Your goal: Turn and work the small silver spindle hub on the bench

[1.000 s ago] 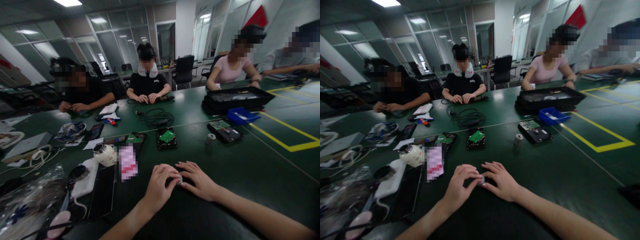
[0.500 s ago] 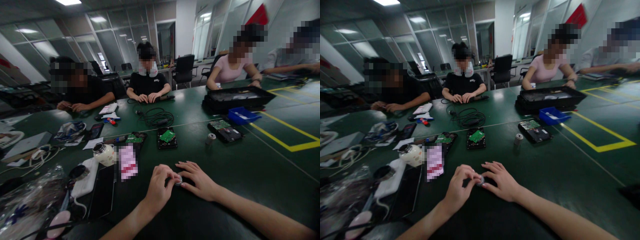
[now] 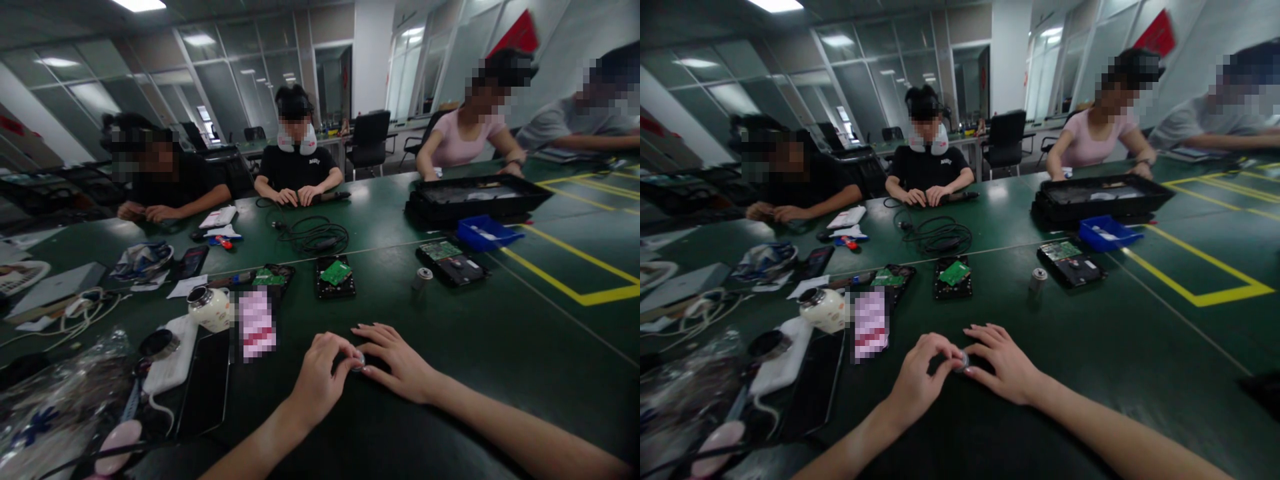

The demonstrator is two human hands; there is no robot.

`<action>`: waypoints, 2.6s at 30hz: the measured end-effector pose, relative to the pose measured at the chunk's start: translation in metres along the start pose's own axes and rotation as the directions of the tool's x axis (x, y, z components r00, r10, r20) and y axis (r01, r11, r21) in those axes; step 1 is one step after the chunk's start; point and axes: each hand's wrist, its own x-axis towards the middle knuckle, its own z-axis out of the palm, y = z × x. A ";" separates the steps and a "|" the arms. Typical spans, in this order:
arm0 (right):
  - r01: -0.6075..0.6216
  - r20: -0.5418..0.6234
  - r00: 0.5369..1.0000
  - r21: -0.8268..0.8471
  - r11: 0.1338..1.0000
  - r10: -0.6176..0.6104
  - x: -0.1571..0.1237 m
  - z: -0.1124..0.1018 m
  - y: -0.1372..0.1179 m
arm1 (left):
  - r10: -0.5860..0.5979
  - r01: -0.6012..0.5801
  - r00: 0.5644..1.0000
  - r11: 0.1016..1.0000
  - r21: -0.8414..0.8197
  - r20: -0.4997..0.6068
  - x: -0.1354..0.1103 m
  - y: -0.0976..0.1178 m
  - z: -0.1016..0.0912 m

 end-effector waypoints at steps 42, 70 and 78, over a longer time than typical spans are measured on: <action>-0.006 -0.009 1.000 0.014 1.000 0.006 0.000 0.000 -0.001 | -0.162 0.145 0.984 0.968 0.203 0.068 0.023 -0.058 -0.031; -0.012 -0.002 1.000 -0.020 1.000 0.012 0.000 0.000 -0.002 | -0.203 0.220 0.971 0.965 -0.141 0.129 0.014 -0.001 -0.020; -0.006 -0.009 1.000 -0.023 1.000 0.005 0.000 0.000 -0.001 | -0.132 0.135 0.984 0.991 -0.022 0.124 0.011 0.001 -0.016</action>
